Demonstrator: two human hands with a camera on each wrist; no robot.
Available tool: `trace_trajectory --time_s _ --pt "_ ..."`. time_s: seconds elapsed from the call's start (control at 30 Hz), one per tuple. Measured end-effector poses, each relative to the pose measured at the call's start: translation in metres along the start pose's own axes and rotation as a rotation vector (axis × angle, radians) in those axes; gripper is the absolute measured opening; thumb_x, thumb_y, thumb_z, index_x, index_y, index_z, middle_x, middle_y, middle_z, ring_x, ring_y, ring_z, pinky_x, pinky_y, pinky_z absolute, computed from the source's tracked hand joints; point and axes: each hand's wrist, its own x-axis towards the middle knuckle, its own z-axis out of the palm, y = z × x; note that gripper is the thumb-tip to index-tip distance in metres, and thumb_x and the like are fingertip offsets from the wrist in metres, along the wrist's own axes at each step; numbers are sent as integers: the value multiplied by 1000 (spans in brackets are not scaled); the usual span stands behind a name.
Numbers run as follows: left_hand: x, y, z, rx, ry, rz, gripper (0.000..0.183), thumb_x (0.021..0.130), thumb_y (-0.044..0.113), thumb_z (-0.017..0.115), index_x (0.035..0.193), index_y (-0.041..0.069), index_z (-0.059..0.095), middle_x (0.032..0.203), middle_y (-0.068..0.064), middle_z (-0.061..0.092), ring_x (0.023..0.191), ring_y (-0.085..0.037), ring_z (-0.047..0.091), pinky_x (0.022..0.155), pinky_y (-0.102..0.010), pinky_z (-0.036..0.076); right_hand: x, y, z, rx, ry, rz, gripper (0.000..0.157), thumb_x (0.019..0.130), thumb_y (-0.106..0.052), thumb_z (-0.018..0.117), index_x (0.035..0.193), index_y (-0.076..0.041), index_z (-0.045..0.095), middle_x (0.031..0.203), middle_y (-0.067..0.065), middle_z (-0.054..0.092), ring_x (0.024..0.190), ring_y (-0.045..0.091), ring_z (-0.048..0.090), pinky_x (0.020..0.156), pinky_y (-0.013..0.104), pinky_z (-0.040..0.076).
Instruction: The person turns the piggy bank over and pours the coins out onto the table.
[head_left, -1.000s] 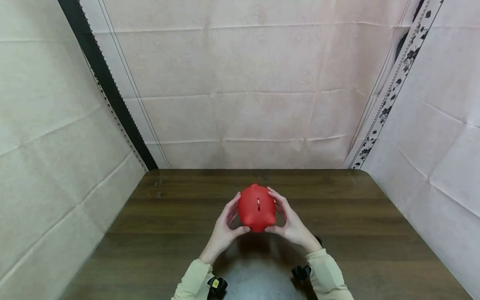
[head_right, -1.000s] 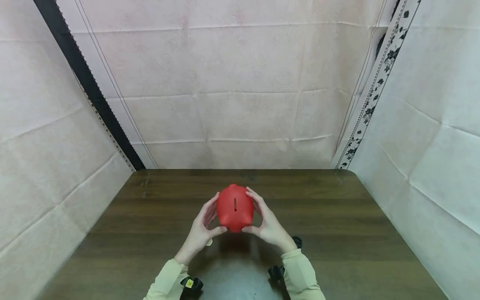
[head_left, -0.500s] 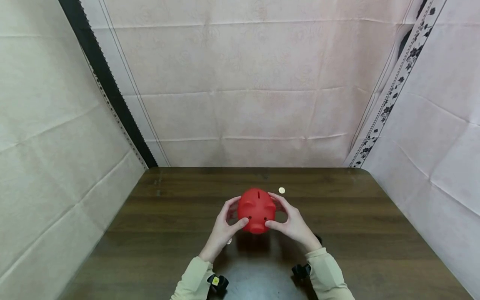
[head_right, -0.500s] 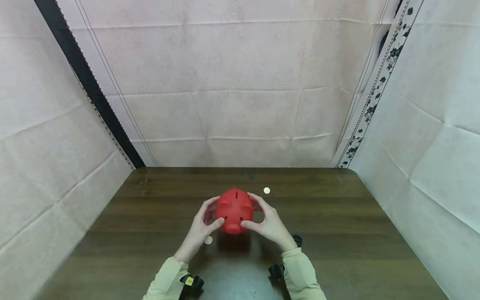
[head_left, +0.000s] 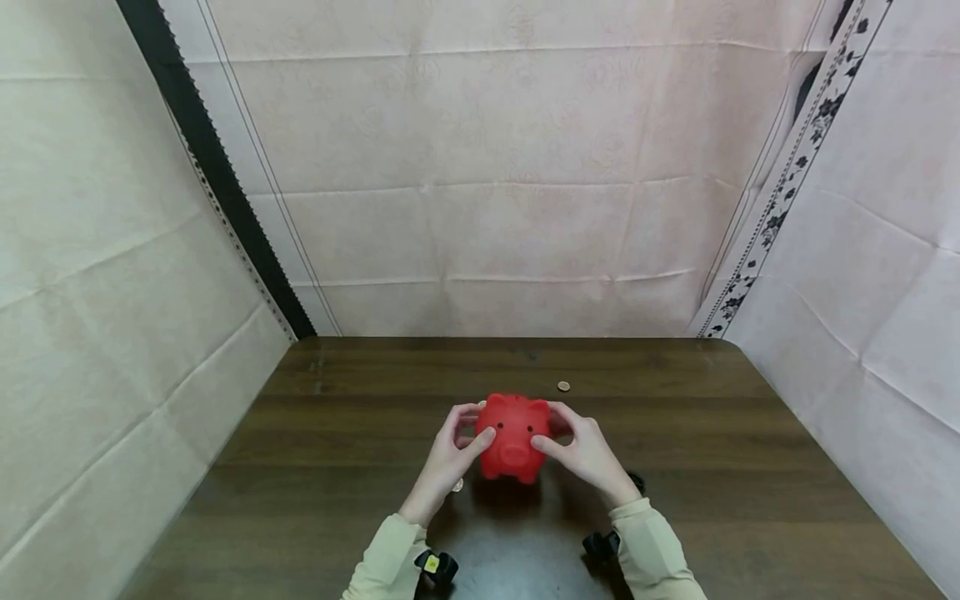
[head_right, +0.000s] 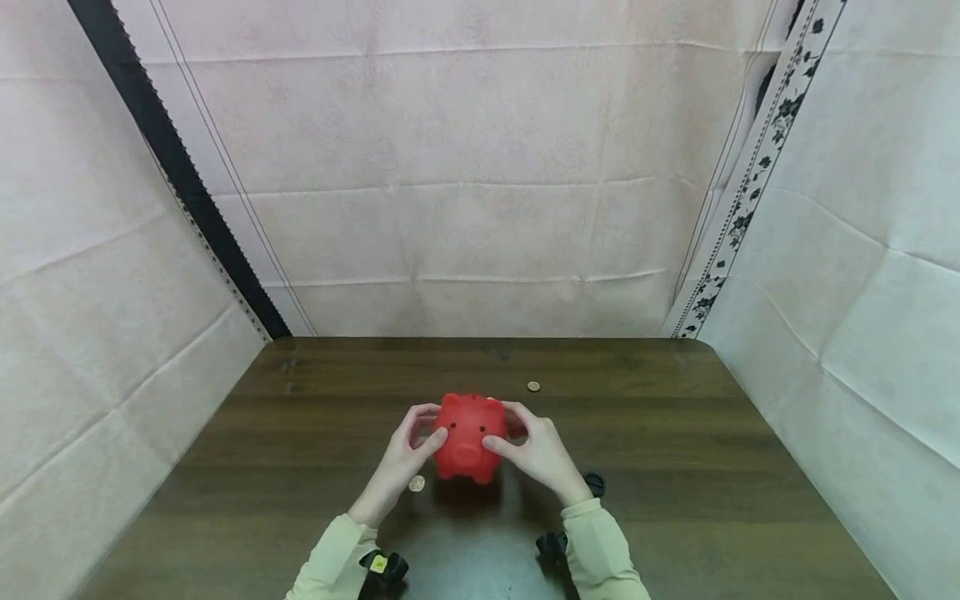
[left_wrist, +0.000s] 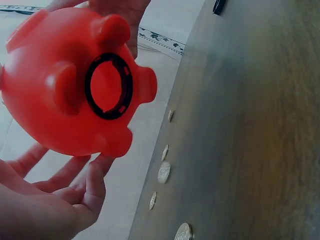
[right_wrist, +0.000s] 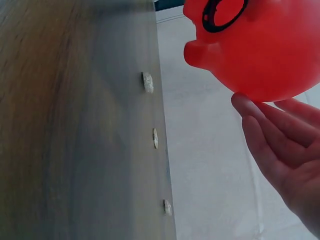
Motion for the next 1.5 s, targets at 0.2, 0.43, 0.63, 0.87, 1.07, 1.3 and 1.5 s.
trace_trajectory --time_s 0.2,0.43,0.63,0.87,1.07,1.3,1.5 --pt "3 1 3 31 -5 -48 48 91 41 64 129 16 48 120 -14 57 85 -19 58 76 -40 55 2 -1 -2 -25 1 94 41 88 -34 69 122 -13 62 103 6 73 85 13 68 72 23 56" --pt "3 3 7 81 -37 -104 46 94 47 57 121 10 48 97 -8 61 69 -21 58 63 -31 52 5 0 -3 -120 -15 197 41 91 -43 63 116 -11 67 83 1 71 69 14 64 66 26 51" --pt "1 2 8 82 -49 -106 45 95 45 55 121 8 48 94 -7 61 67 -22 60 61 -30 52 4 3 -2 -112 -32 207 42 91 -44 62 115 -11 68 74 0 69 63 19 64 65 26 50" --pt "2 -2 7 65 -41 -83 44 94 42 58 121 9 48 96 -10 60 69 -23 59 62 -32 53 4 5 -2 -128 -40 195 42 90 -43 63 118 -12 66 79 0 70 68 17 65 67 27 51" --pt "1 2 5 41 -12 -37 50 91 39 64 132 17 46 123 -12 56 94 -21 61 81 -42 57 2 4 -4 -60 -49 98 48 90 -37 66 130 -12 58 112 8 70 95 17 65 78 26 56" --pt "-1 1 -2 -56 -74 66 63 86 26 73 140 31 41 147 0 46 134 -28 48 99 -42 52 -1 2 -6 47 -68 0 70 83 -29 75 144 -24 42 134 10 58 113 28 55 81 36 54" --pt "0 -1 -4 -29 -91 182 73 84 18 75 144 34 38 154 7 38 143 -22 38 114 -48 36 -2 1 -7 161 -89 -68 83 79 -20 80 147 -28 35 146 7 45 125 35 48 86 39 55"
